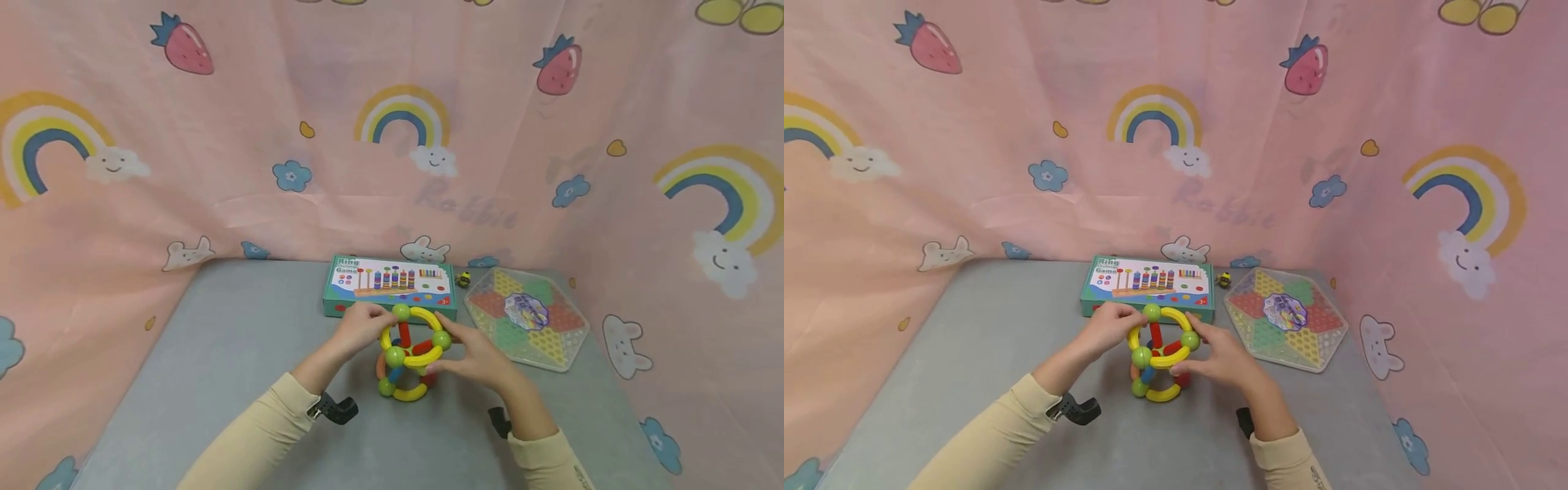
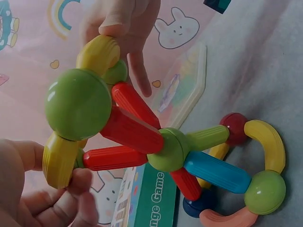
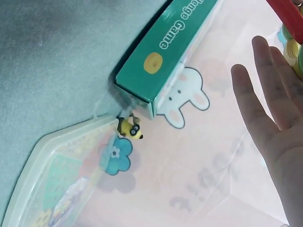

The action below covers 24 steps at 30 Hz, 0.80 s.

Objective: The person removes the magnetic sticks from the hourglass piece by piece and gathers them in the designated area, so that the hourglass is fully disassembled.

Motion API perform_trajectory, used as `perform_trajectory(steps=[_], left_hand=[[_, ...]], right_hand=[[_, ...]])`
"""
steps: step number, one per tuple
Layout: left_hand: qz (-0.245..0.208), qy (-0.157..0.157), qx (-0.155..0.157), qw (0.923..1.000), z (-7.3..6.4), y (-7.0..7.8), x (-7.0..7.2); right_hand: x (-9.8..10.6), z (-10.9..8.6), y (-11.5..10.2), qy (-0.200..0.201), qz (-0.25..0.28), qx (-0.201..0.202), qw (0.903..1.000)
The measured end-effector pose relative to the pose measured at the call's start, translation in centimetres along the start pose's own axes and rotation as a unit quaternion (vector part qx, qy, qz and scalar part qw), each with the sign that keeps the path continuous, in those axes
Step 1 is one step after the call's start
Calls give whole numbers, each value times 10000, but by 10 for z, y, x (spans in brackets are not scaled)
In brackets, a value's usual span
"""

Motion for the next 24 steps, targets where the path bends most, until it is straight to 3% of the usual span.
perform_trajectory(steps=[4,7,11,17,20,24], left_hand=[[-26,111,15,9999,-1,0,0],[-223,-4,-5,9998,-3,0,0],[-695,-467,122,9964,-6,-1,3],[-1534,-1234,589,9787,-15,-3,10],[-1744,-1495,608,9714,-20,-3,13],[-1756,-1649,477,9694,-23,1,14]], right_hand=[[0,1,-1,-12,4,0,10000],[1,1,-2,-33,45,-7,10000],[1,0,-2,-43,99,-14,9999],[-1,0,0,-63,126,-116,9998],[-1,0,0,-64,178,-107,9998],[1,1,0,-61,200,-87,9997]])
Point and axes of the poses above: each hand's wrist, its own z-axis towards the middle knuckle, its own x-axis out of the back of the hand, y = z × x, the point moved 3 cm from there along z, towards the middle knuckle, and after that the axes turned 1 degree about -z, right-handed, at the moved point
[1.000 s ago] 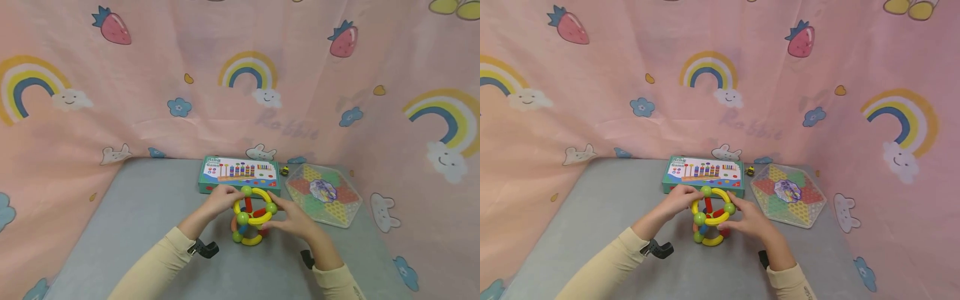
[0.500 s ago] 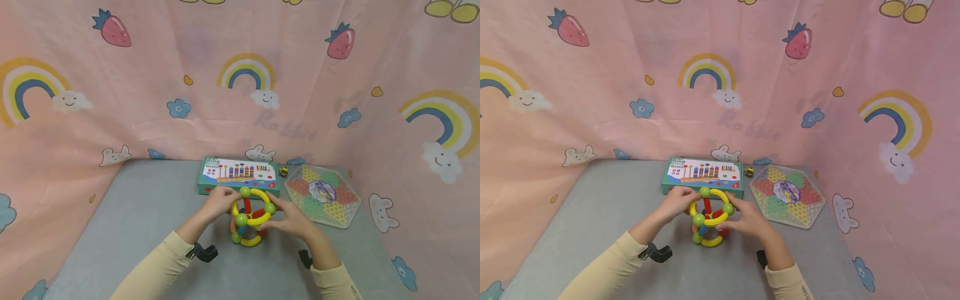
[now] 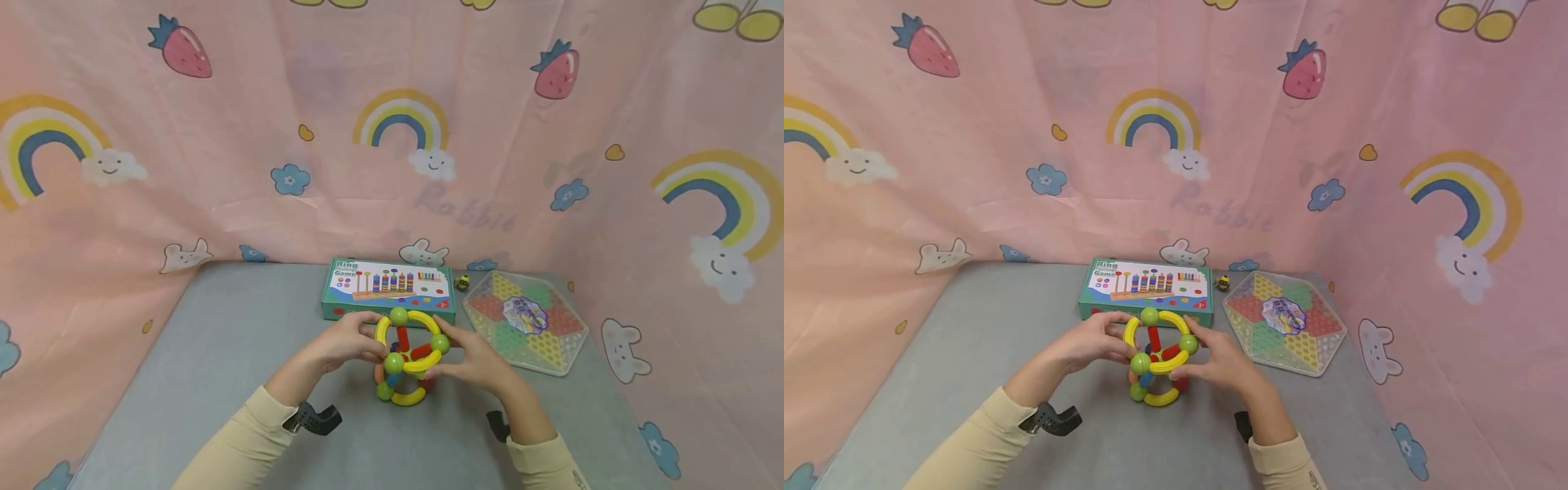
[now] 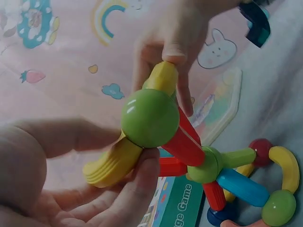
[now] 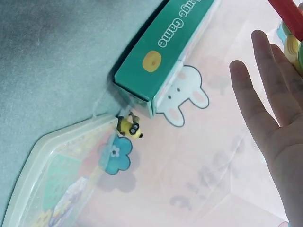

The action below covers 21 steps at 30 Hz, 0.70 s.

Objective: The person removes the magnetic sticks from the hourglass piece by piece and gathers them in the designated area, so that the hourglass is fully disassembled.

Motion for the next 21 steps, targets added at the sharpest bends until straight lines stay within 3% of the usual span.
perform_trajectory(steps=[14,21], left_hand=[[453,612,-327,9966,-7,-2,2],[37,583,-766,9953,-7,-7,8]], right_hand=[[0,5,-1,-93,-186,-2,9998],[1,2,0,-64,-181,-34,9998]])
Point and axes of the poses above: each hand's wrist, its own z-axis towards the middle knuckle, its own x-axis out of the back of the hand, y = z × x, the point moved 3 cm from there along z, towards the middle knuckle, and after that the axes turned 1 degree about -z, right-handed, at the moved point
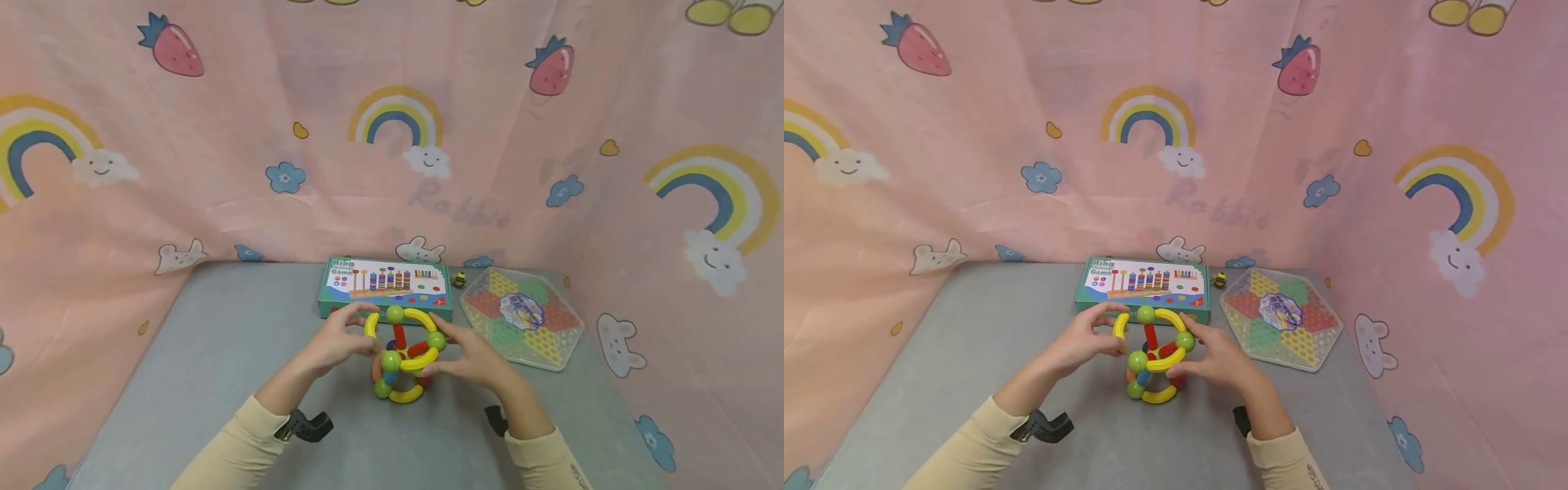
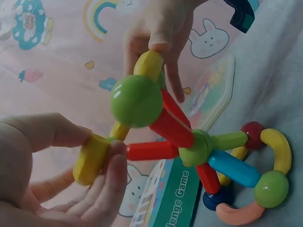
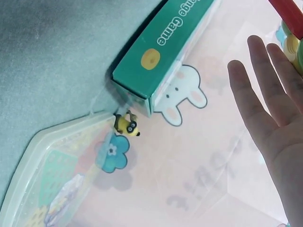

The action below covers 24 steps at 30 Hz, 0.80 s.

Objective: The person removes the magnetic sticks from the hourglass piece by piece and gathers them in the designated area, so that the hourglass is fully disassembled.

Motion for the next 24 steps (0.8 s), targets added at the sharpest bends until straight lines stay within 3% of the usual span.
perform_trajectory(steps=[4,11,13,15,17,20,24], left_hand=[[-204,-29,-200,9996,-4,-3,10],[-182,-85,-244,9995,-9,-2,15],[-18,-20,-379,9993,-12,-2,18],[426,135,-590,9973,-17,-3,24],[1118,377,-798,9898,-22,-5,32],[2311,740,-995,9650,-29,-12,44],[3208,900,-1030,9372,-37,-32,60]], right_hand=[[-1,-1,0,-18,16,38,10000],[3,-4,-1,-18,-62,25,10000],[4,-4,-2,-32,-111,17,9999],[5,-4,-3,-97,-113,23,9999],[5,-4,-3,-173,-99,40,9998],[5,-3,-4,-232,-79,68,9997],[4,-2,-3,-185,-107,73,9997]])
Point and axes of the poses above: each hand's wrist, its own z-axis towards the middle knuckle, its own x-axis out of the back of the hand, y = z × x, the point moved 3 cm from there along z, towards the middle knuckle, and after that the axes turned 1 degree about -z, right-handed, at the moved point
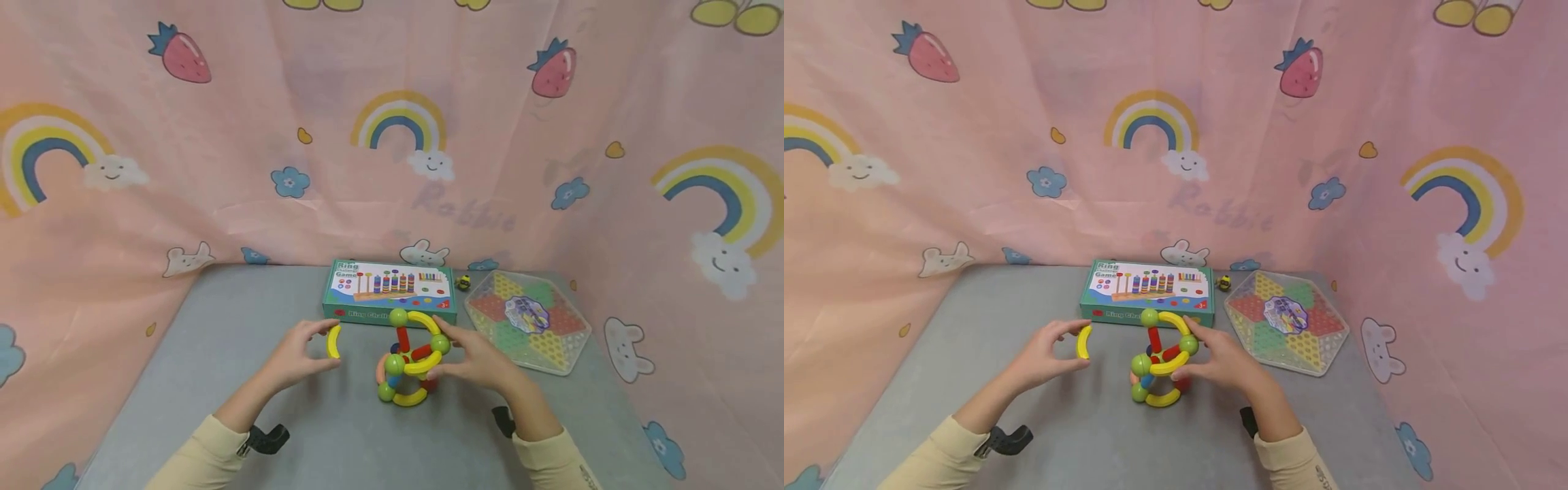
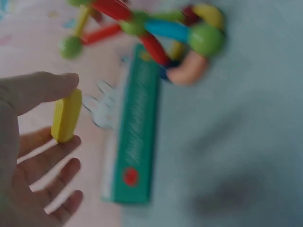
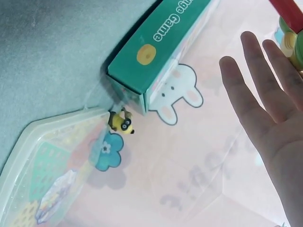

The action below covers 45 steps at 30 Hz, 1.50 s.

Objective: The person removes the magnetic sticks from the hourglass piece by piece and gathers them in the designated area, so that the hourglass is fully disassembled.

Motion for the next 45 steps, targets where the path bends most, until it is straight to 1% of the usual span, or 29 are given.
perform_trajectory(steps=[4,6,8,10,13,15,17,19,22,25,30,35,39,41,42,43,45], left_hand=[[249,-51,-67,9997,-12,-29,-3],[370,-10,-146,9992,-19,-43,-4],[463,41,-248,9986,-26,-53,-2],[629,39,-380,9973,-32,-60,-1],[664,-151,-660,9955,-40,-68,-1],[685,-272,-792,9941,-45,-73,-3],[665,-362,-768,9942,-48,-78,-5],[682,-375,-591,9952,-51,-81,-8],[816,-343,-328,9955,-54,-85,-12],[958,-274,-207,9948,-56,-89,-14],[1137,-106,-239,9932,-57,-96,-13],[1261,-123,-398,9911,-55,-98,-14],[1121,-58,-299,9932,-54,-99,-14],[976,35,-248,9949,-52,-95,-13],[928,98,-264,9953,-51,-91,-13],[865,151,-323,9956,-49,-86,-13],[770,236,-489,9955,-43,-69,-13]], right_hand=[[-1,-1,3,5,51,-81,10000],[-3,-2,4,-13,109,-100,9999],[-3,-1,5,-5,127,-69,9999],[-3,-1,5,4,125,-15,9999],[-2,-1,5,5,114,39,9999],[-2,-2,4,6,117,54,9999],[-2,-2,4,-8,144,21,9999],[-1,-2,5,-20,165,-16,9999],[-1,-2,5,-43,206,-72,9998],[-1,-2,6,-41,207,-97,9997],[0,-1,7,-49,224,-84,9997],[3,-1,7,17,180,14,9998],[3,-1,8,31,209,111,9997],[2,-1,7,47,221,132,9997],[2,-1,7,62,221,140,9996],[2,-2,7,72,223,146,9996],[2,-2,7,101,212,138,9996]])
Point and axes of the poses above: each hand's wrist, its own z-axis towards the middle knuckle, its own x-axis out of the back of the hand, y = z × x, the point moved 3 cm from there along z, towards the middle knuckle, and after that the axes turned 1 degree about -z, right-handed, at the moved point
